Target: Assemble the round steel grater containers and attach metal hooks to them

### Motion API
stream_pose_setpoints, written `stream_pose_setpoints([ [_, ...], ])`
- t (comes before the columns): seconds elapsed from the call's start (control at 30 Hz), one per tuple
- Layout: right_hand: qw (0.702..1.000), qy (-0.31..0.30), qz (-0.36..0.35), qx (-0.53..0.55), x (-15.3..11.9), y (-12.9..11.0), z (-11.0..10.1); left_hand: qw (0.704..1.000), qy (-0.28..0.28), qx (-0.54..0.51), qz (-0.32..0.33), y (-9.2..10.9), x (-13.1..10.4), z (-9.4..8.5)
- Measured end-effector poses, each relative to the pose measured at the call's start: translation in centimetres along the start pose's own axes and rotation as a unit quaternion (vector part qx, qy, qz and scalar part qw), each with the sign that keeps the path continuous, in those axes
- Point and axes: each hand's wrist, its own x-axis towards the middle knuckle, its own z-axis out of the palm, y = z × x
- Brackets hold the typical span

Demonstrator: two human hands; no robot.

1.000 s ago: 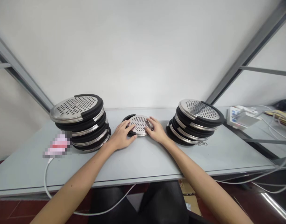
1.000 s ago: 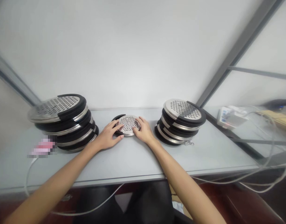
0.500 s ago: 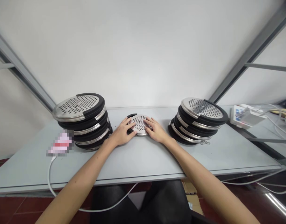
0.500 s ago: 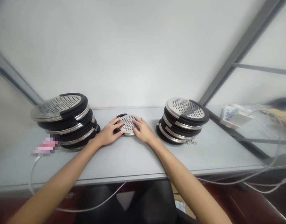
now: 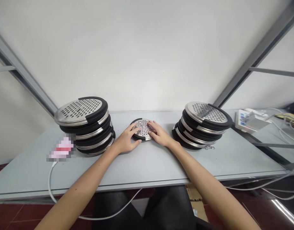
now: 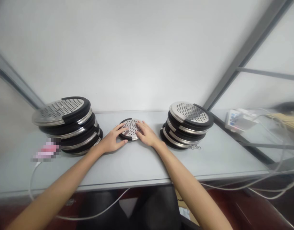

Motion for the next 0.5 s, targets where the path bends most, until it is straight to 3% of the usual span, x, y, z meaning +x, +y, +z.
stream_pose_setpoints([
  [0.17,0.999,0.017,0.05,-0.011,-0.5,-0.2,-0.7,0.996,0.051,0.042,-0.052,-0.4,0.3,0.4],
  [0.5,0.996,-0.038,0.031,0.069,-1.1,-0.3,-2.3,0.996,0.015,0.014,-0.085,-1.1,-0.1,0.0],
])
